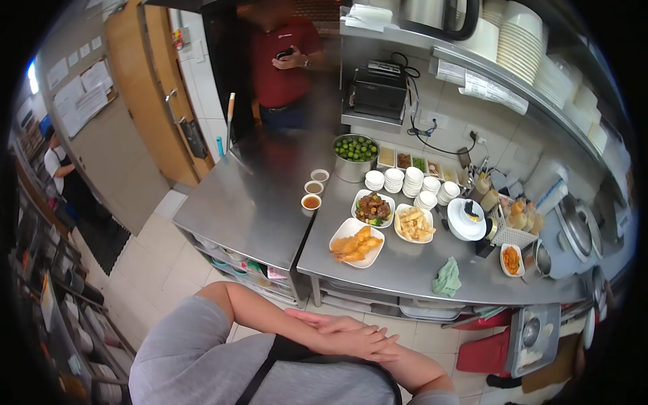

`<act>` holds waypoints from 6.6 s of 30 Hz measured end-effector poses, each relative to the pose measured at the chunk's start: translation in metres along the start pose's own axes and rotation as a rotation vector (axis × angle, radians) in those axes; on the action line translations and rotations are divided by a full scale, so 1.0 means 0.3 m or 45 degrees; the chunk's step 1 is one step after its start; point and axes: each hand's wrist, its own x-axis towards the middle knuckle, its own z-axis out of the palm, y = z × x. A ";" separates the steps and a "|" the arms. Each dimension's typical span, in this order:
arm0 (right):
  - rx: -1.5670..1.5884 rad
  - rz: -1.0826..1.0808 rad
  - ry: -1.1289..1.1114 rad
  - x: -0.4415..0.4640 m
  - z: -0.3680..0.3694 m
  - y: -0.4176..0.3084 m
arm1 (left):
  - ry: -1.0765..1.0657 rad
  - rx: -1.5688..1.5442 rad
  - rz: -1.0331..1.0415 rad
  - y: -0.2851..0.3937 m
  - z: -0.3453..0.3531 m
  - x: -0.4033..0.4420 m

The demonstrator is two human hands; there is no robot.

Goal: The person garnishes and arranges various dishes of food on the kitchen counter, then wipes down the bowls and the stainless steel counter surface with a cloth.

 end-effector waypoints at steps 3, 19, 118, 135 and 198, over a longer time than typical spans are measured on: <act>0.088 -0.060 0.071 0.062 0.019 0.006 | -0.033 -0.034 -0.001 -0.013 -0.052 0.001; -0.234 0.057 0.059 0.303 -0.143 0.064 | -0.242 -0.559 0.062 0.036 -0.019 0.114; -1.197 0.001 0.279 0.147 -0.173 0.054 | 0.146 -0.597 0.122 0.172 0.018 0.280; -0.981 -0.380 0.070 -0.132 -0.163 0.089 | -0.111 -0.500 0.034 0.273 0.199 0.520; -1.399 -0.708 0.875 0.150 -0.163 0.226 | -0.472 -0.874 0.367 0.217 -0.145 0.196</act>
